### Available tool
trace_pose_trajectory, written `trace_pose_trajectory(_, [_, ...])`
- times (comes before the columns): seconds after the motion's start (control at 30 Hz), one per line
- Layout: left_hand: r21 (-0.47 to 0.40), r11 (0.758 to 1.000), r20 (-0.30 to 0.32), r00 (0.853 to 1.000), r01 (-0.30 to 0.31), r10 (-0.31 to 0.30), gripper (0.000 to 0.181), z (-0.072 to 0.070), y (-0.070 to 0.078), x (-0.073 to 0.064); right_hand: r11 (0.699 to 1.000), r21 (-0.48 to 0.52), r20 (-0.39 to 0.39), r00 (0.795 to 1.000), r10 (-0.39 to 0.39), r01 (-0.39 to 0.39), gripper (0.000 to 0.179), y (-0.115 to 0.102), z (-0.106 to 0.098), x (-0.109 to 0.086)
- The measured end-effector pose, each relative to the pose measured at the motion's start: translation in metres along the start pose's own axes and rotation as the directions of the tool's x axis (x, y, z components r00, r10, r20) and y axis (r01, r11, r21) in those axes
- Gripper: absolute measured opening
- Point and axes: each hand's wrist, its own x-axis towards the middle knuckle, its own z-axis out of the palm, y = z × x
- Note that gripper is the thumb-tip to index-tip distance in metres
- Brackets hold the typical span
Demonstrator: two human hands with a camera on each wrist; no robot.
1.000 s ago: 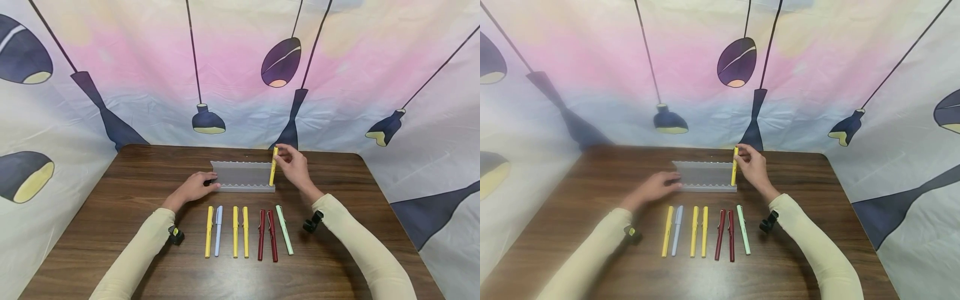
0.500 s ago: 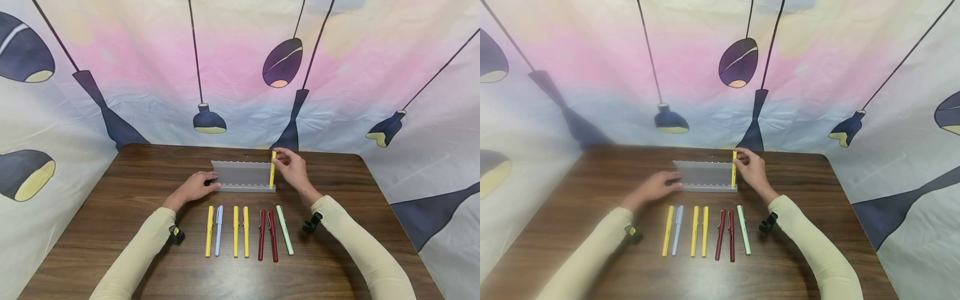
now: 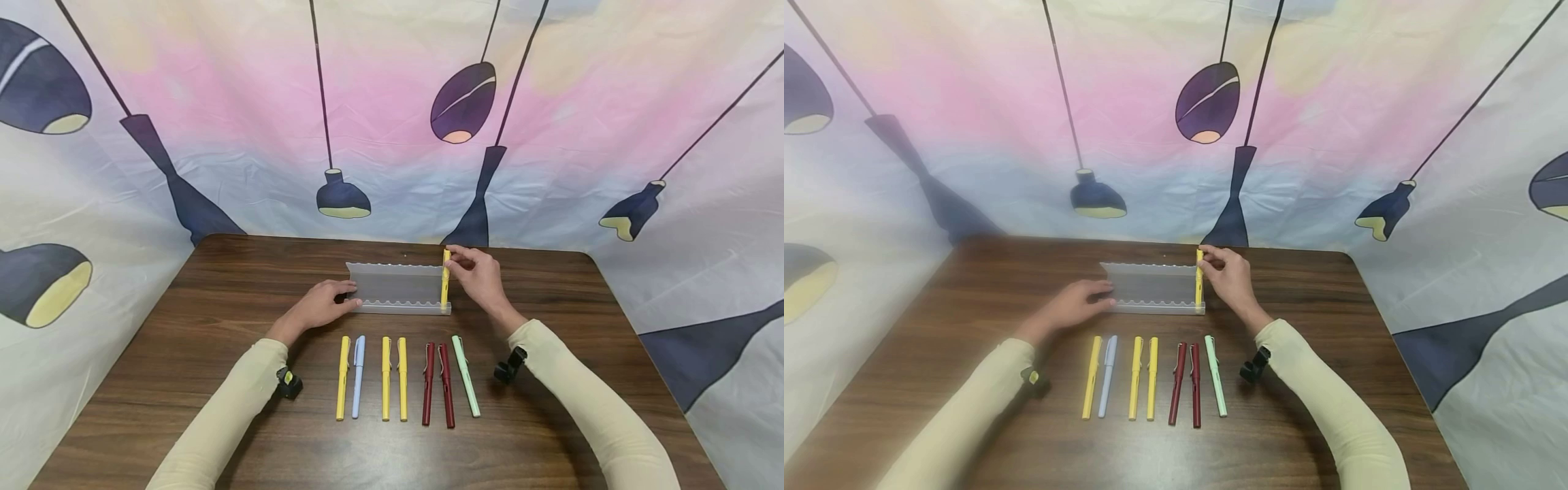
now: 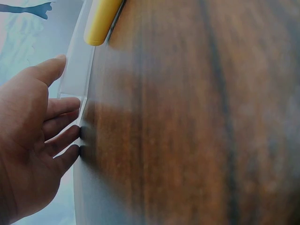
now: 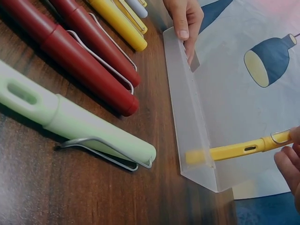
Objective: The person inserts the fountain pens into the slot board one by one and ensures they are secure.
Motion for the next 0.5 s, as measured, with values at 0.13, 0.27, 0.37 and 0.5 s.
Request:
trace_pose_trajectory(0.13, [0.001,1.000,0.001,1.000,0.001,-0.001,0.056,-0.0002,-0.0002,0.0002,1.000,-0.014,0.007,1.000,-0.003,0.003,0.032,-0.0005,-0.0013,0.0012])
trace_pose_trajectory(0.27, [0.001,1.000,0.003,1.000,0.002,-0.002,0.057,-0.0001,-0.0006,0.0001,1.000,-0.025,0.008,1.000,-0.007,0.007,0.032,-0.0001,-0.0017,0.0032])
trace_pose_trajectory(0.37, [-0.003,1.000,0.007,1.000,0.000,0.000,0.057,-0.0002,-0.0005,0.0004,0.999,-0.033,0.006,1.000,-0.007,0.007,0.032,0.0003,-0.0021,0.0044])
trace_pose_trajectory(0.5, [-0.002,1.000,0.011,1.000,-0.002,0.003,0.058,0.0000,-0.0011,0.0012,0.999,-0.041,0.009,1.000,-0.005,0.006,0.033,0.0009,-0.0022,0.0061])
